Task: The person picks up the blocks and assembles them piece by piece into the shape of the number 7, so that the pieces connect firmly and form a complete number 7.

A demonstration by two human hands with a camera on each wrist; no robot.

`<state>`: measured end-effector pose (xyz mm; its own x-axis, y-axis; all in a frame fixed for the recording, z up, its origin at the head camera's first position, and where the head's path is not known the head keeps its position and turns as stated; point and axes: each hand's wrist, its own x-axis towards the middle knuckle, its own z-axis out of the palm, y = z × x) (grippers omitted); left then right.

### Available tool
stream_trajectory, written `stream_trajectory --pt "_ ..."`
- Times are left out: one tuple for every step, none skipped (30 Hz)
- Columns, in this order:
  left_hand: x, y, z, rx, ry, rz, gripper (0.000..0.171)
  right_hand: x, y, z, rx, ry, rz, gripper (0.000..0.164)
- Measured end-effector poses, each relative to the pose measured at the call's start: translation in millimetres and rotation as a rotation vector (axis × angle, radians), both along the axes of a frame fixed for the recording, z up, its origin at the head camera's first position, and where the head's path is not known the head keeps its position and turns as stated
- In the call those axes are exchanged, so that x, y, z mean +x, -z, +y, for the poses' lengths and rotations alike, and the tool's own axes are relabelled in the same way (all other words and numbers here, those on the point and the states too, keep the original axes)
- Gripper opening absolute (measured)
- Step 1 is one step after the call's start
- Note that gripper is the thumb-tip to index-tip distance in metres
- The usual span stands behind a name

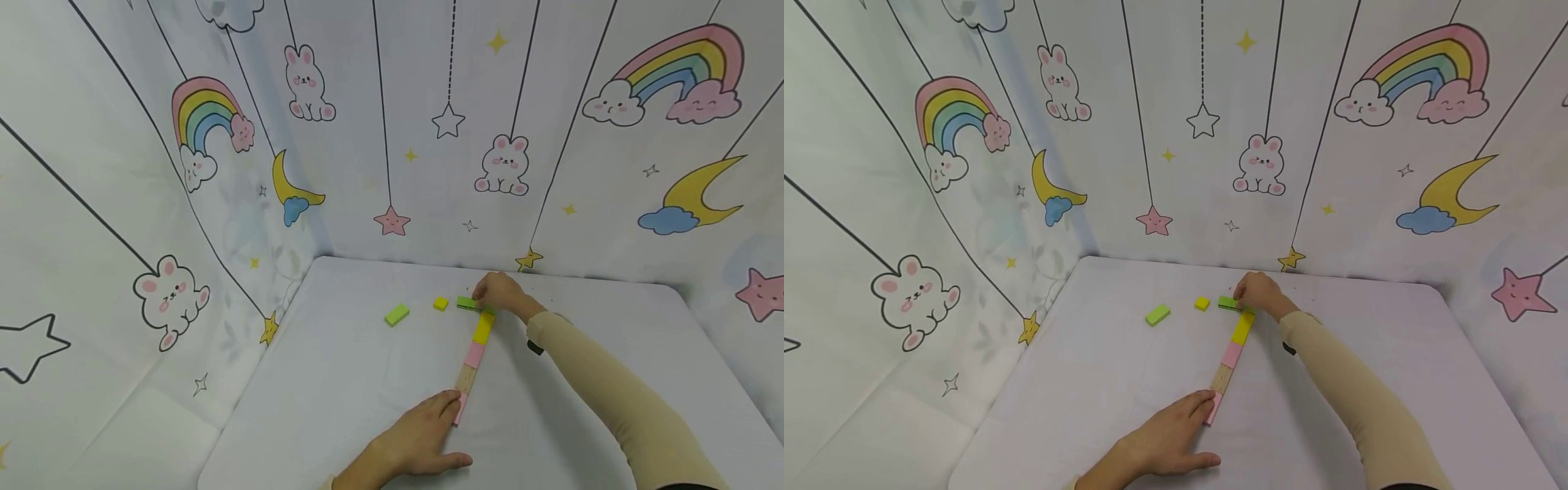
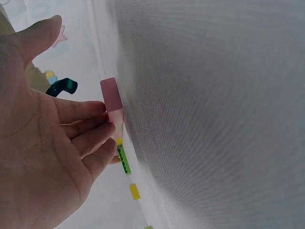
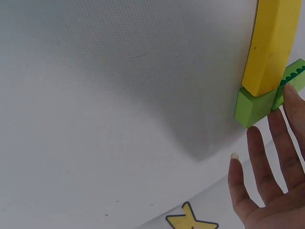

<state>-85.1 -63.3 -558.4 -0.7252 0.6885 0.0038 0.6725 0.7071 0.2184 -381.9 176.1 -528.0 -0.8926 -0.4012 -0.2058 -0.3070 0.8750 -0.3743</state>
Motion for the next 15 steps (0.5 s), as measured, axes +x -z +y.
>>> stream_trajectory --pt "0.0 0.1 0.0 0.000 0.000 0.001 0.093 0.2 -0.2 0.2 0.000 0.002 -0.001 0.016" --pt "0.0 0.0 0.1 0.000 0.001 0.001 0.093 0.4 -0.6 0.3 0.000 0.005 -0.003 0.016" --pt "0.0 0.1 0.1 0.000 0.002 0.002 0.093 0.6 -0.8 0.2 0.000 0.006 -0.004 0.016" --pt "-0.1 0.1 0.1 0.000 0.003 0.004 0.093 0.8 -1.0 0.3 -0.001 0.007 -0.006 0.016" --pt "-0.2 0.4 0.2 0.000 0.003 0.005 0.093 1.0 -1.1 0.5 0.000 0.009 -0.008 0.016" --pt "-0.2 0.5 0.2 -0.001 0.004 0.007 0.093 1.0 -1.1 0.7 0.002 0.010 -0.009 0.016" --pt "-0.3 0.8 0.3 -0.003 0.004 0.009 0.093 1.0 -1.0 0.9 0.003 0.010 -0.010 0.016" --pt "-0.4 1.0 0.4 -0.003 0.004 0.009 0.093 0.9 -0.9 1.2 0.004 0.010 -0.011 0.016" --pt "-0.4 1.2 0.5 -0.004 0.004 0.009 0.093 0.8 -0.6 1.6 0.006 0.010 -0.011 0.016" --pt "-0.5 1.4 0.6 -0.003 0.004 0.009 0.093 0.6 -0.5 1.9 0.009 0.010 -0.011 0.016" --pt "-0.5 1.5 0.7 -0.003 0.004 0.009 0.093 0.6 -0.3 2.3 0.011 0.010 -0.010 0.016" --pt "-0.5 1.7 0.8 -0.002 0.004 0.008 0.093 0.4 -0.2 2.6 0.011 0.008 -0.010 0.016" --pt "-0.4 1.6 0.7 -0.001 0.003 0.009 0.093 0.3 -0.1 2.7 0.009 0.006 -0.011 0.016" --pt "-0.4 1.6 0.6 -0.001 0.003 0.009 0.093 0.2 -0.1 2.7 0.007 0.005 -0.011 0.016" --pt "-0.3 1.3 0.5 0.000 0.004 0.010 0.093 0.3 -0.2 2.7 0.005 0.003 -0.012 0.016"
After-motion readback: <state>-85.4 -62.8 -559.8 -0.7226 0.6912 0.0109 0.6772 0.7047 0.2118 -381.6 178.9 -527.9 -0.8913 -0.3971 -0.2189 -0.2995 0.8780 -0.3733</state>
